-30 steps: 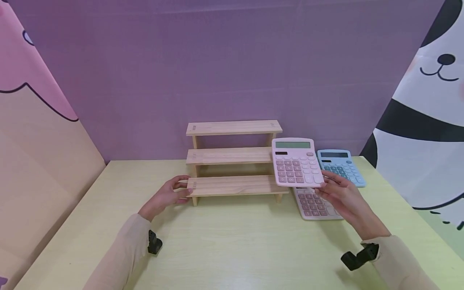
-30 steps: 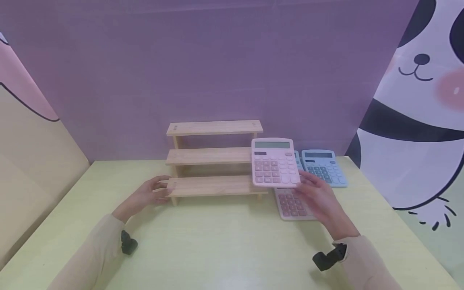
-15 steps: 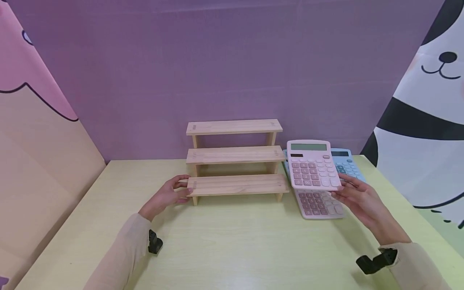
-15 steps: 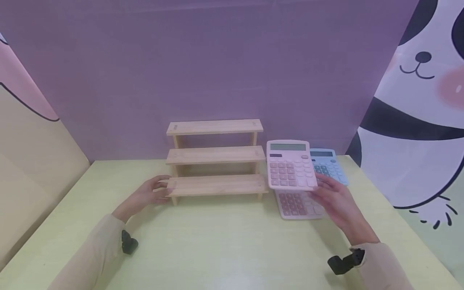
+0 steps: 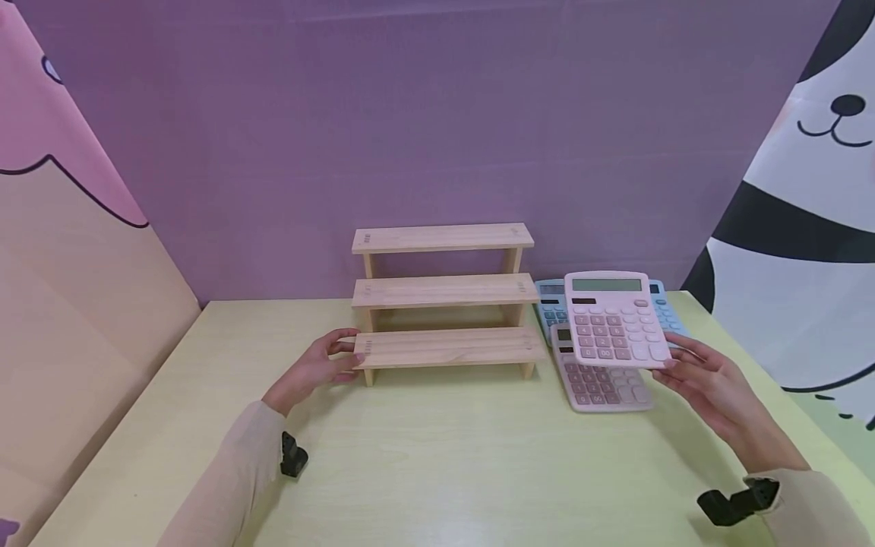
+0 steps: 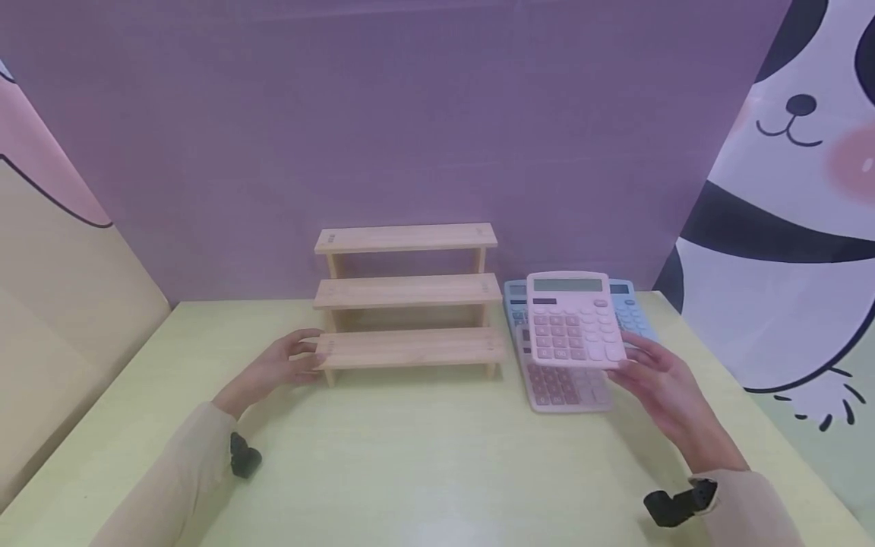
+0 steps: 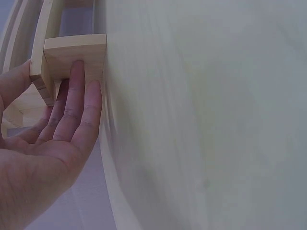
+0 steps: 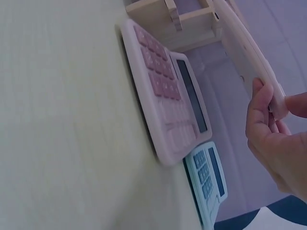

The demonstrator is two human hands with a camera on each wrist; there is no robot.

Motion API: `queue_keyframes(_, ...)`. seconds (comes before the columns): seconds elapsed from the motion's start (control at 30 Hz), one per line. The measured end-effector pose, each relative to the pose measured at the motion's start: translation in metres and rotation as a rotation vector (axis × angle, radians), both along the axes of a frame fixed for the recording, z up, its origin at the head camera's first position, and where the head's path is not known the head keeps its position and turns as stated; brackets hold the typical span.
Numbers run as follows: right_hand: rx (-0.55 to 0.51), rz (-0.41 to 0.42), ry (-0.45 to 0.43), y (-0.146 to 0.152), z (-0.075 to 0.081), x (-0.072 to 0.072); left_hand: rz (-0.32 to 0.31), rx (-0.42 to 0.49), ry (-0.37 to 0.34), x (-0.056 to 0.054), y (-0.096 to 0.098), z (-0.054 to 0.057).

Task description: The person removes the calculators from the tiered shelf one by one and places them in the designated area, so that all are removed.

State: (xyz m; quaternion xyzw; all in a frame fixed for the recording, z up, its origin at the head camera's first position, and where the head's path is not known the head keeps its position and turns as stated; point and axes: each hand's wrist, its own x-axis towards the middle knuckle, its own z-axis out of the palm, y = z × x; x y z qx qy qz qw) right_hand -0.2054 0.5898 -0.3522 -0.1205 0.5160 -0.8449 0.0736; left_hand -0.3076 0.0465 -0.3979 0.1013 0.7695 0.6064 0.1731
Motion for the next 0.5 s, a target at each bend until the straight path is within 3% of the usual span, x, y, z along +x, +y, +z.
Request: queue_keyframes(0.5,-0.037,0.063,0.069,0.036,-0.018,0.005,-0.006,0.007,0.004,0.002,0.000,0.003)
